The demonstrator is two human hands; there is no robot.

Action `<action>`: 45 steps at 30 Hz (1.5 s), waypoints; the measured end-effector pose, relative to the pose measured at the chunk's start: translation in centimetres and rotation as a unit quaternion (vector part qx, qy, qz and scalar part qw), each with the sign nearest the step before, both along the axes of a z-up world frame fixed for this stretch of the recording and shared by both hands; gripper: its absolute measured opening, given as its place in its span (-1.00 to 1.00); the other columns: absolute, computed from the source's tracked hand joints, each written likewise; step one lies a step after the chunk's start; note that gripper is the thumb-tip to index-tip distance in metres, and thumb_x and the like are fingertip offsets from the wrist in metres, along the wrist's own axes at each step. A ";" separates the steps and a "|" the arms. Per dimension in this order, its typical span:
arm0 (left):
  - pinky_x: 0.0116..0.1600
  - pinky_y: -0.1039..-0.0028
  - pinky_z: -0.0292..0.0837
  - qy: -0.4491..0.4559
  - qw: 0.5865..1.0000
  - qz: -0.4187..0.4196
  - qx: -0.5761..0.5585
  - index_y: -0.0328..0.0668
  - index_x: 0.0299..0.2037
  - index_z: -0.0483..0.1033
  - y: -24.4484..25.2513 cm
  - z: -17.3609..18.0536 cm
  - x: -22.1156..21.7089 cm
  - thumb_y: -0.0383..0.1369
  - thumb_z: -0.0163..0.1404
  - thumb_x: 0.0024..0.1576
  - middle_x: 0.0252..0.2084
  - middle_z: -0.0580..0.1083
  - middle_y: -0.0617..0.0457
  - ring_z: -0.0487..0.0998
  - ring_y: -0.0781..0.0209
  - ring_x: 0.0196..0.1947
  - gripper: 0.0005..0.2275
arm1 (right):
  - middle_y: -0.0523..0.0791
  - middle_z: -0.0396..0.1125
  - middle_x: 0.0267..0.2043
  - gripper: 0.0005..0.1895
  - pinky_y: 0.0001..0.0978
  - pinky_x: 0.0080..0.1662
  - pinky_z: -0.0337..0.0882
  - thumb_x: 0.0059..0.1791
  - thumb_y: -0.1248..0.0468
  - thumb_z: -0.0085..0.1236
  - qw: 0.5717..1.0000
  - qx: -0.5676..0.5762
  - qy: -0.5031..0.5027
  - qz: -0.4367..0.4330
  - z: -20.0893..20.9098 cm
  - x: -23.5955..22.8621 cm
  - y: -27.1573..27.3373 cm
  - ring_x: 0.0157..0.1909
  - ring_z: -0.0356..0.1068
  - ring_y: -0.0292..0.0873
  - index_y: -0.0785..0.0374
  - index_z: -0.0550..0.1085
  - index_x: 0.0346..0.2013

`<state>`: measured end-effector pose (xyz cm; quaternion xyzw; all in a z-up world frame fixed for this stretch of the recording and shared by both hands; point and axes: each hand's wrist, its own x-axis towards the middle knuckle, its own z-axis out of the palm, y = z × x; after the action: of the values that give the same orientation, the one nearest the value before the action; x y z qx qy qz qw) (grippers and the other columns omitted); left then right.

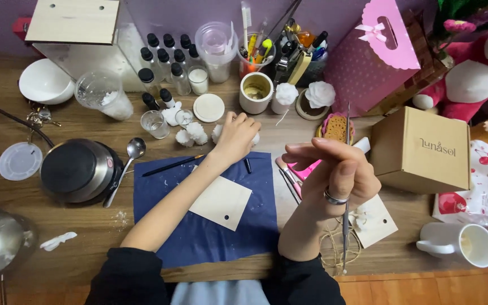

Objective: Cleaning small decorative wax items and the work surface using a thin metal tool and hands.

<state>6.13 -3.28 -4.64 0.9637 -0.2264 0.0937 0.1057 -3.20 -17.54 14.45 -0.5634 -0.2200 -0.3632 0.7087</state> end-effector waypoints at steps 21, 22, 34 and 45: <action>-0.03 0.27 0.19 0.039 0.978 0.177 -0.104 0.05 -0.06 0.42 13.1 8.8 -6.9 -0.33 0.04 0.01 -0.19 0.46 0.14 0.45 0.14 -0.14 -0.73 | -0.18 0.05 -0.82 -0.55 -0.50 -0.54 0.13 0.07 0.22 -0.19 0.950 -0.287 0.118 0.037 1.9 1.5 1.1 -0.73 0.01 -0.22 0.20 0.31 -0.72; -0.03 0.27 0.19 0.037 0.977 0.183 -0.106 0.05 -0.06 0.42 13.5 9.1 -7.0 -0.33 0.04 0.01 -0.19 0.46 0.14 0.45 0.14 -0.14 -0.73 | -0.18 0.05 -0.82 -0.55 -0.50 -0.54 0.13 0.07 0.22 -0.19 0.950 -0.288 0.115 0.042 1.6 1.9 1.1 -0.73 0.01 -0.22 0.20 0.31 -0.72; -0.07 0.13 0.42 0.165 0.964 0.183 -0.097 -0.05 -0.02 0.43 15.3 4.1 -5.9 -0.23 0.18 -0.15 -0.18 0.51 0.01 0.54 -0.06 -0.14 -0.55 | -0.08 0.31 -0.72 -0.87 -0.08 -0.38 0.32 -0.04 0.13 0.02 0.763 -0.621 0.157 0.086 -1.2 2.2 6.4 -0.54 0.36 0.12 0.05 0.43 -0.25; -0.14 0.20 0.46 0.145 0.961 0.217 -0.093 -0.10 -0.27 0.53 15.9 3.3 -5.1 -0.24 0.02 -0.08 -0.33 0.55 -0.03 0.58 -0.03 -0.23 -0.78 | -0.08 0.39 -0.53 -0.83 -0.42 -0.53 0.26 -0.09 0.35 0.16 0.878 -0.443 0.101 0.151 -5.2 1.6 12.9 -0.63 0.29 -0.17 0.25 0.49 -0.20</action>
<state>1.06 12.58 -1.32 0.9789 0.0154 -0.0058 0.2037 -1.57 -4.69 9.23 -0.8119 -0.3680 -0.0574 0.4495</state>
